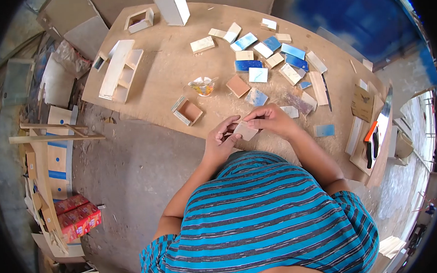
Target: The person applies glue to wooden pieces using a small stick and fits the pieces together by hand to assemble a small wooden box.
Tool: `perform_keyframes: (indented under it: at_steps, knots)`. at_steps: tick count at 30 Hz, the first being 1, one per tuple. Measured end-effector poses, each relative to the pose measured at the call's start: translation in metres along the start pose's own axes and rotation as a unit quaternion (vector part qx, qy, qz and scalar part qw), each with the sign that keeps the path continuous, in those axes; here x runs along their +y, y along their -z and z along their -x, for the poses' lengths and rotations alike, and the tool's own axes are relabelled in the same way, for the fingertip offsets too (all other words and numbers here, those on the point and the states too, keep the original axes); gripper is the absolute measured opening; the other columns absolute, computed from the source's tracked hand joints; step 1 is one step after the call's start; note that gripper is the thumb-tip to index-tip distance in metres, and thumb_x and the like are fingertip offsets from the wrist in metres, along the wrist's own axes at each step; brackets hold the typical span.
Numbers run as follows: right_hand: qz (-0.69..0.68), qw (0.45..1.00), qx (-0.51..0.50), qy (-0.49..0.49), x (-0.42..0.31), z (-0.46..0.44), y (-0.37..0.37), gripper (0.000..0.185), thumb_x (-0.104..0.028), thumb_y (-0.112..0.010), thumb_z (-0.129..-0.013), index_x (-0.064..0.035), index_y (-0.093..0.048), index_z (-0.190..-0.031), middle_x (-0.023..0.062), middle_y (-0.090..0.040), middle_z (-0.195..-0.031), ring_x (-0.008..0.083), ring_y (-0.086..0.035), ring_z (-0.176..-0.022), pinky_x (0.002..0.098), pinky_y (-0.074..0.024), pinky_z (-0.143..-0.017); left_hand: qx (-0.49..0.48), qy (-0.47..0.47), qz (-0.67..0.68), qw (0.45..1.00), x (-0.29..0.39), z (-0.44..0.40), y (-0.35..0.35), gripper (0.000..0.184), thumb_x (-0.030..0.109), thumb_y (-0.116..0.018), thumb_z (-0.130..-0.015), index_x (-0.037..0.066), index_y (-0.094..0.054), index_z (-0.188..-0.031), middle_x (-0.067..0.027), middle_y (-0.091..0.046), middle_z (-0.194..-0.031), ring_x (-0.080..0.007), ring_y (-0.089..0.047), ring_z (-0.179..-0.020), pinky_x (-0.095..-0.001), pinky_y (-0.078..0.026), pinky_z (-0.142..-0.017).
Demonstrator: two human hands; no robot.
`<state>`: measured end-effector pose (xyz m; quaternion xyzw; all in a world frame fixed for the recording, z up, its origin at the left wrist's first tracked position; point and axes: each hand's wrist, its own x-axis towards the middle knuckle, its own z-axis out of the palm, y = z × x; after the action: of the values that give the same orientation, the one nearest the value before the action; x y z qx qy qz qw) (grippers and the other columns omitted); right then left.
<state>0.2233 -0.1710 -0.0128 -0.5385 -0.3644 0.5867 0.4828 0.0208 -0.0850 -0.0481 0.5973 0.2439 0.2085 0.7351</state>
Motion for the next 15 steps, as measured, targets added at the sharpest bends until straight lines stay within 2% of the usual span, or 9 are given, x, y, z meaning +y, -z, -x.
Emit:
perform_keyframes:
  at_steps: [3,5,6,9,12,15]
  knots:
    - [0.038,0.999,-0.011,-0.035,0.017,-0.005,0.028,0.026,-0.017,-0.069,-0.089,-0.0002,-0.07,-0.109,0.0029,-0.07,-0.091,0.0085,-0.063,-0.08,0.024,-0.0532,-0.07,-0.002,0.046,0.035,0.998,-0.012,-0.002,0.006,0.043,0.004,-0.061,-0.093,0.002,-0.052,-0.135,-0.0046,-0.063,-0.107,-0.0103,-0.061,-0.091,-0.0254,-0.052,-0.082]
    - [0.05,0.996,0.068,-0.037,0.016,-0.004,0.048,0.027,-0.017,-0.069,-0.089,-0.0021,-0.07,-0.111,0.0025,-0.07,-0.091,0.0087,-0.063,-0.08,0.0242,-0.0529,-0.07,0.009,0.104,0.097,0.99,-0.015,-0.004,0.01,0.04,0.008,-0.059,-0.095,0.002,-0.052,-0.135,-0.004,-0.063,-0.107,-0.0096,-0.061,-0.09,-0.0255,-0.054,-0.079]
    - [0.056,0.992,0.105,-0.038,0.01,-0.004,0.048,0.028,-0.017,-0.069,-0.088,-0.003,-0.07,-0.113,0.0024,-0.07,-0.09,0.0087,-0.063,-0.079,0.0243,-0.0528,-0.069,0.015,0.102,0.091,0.991,-0.014,-0.004,0.011,0.038,0.011,-0.058,-0.097,0.002,-0.052,-0.134,-0.0038,-0.064,-0.107,-0.009,-0.062,-0.089,-0.0258,-0.056,-0.076]
    - [0.113,0.99,0.081,-0.03,-0.01,0.0,0.039,0.033,-0.017,-0.072,-0.086,-0.0052,-0.069,-0.118,0.0033,-0.069,-0.092,0.0096,-0.062,-0.079,0.0228,-0.0505,-0.07,0.017,0.124,0.131,0.983,-0.019,-0.007,0.013,0.039,0.011,-0.059,-0.096,0.002,-0.053,-0.134,-0.0036,-0.064,-0.106,-0.0092,-0.062,-0.088,-0.0253,-0.056,-0.076]
    - [0.239,0.967,0.003,0.086,-0.002,-0.005,0.016,0.037,-0.018,-0.073,-0.084,-0.0101,-0.068,-0.12,0.0042,-0.067,-0.103,0.0118,-0.061,-0.086,0.0236,-0.0501,-0.07,-0.005,0.156,0.215,0.964,-0.016,-0.011,0.01,0.04,0.011,-0.06,-0.096,0.001,-0.052,-0.134,-0.0027,-0.065,-0.103,-0.0095,-0.062,-0.084,-0.0247,-0.055,-0.074]
    - [0.248,0.964,0.02,0.092,0.007,-0.014,0.004,0.041,-0.016,-0.076,-0.081,-0.0107,-0.068,-0.121,0.0063,-0.064,-0.112,0.0142,-0.061,-0.093,0.0253,-0.0512,-0.072,-0.001,0.174,0.249,0.953,-0.01,-0.013,0.01,0.04,0.012,-0.059,-0.096,0.0,-0.051,-0.134,-0.0026,-0.065,-0.1,-0.0099,-0.062,-0.081,-0.0246,-0.054,-0.071]
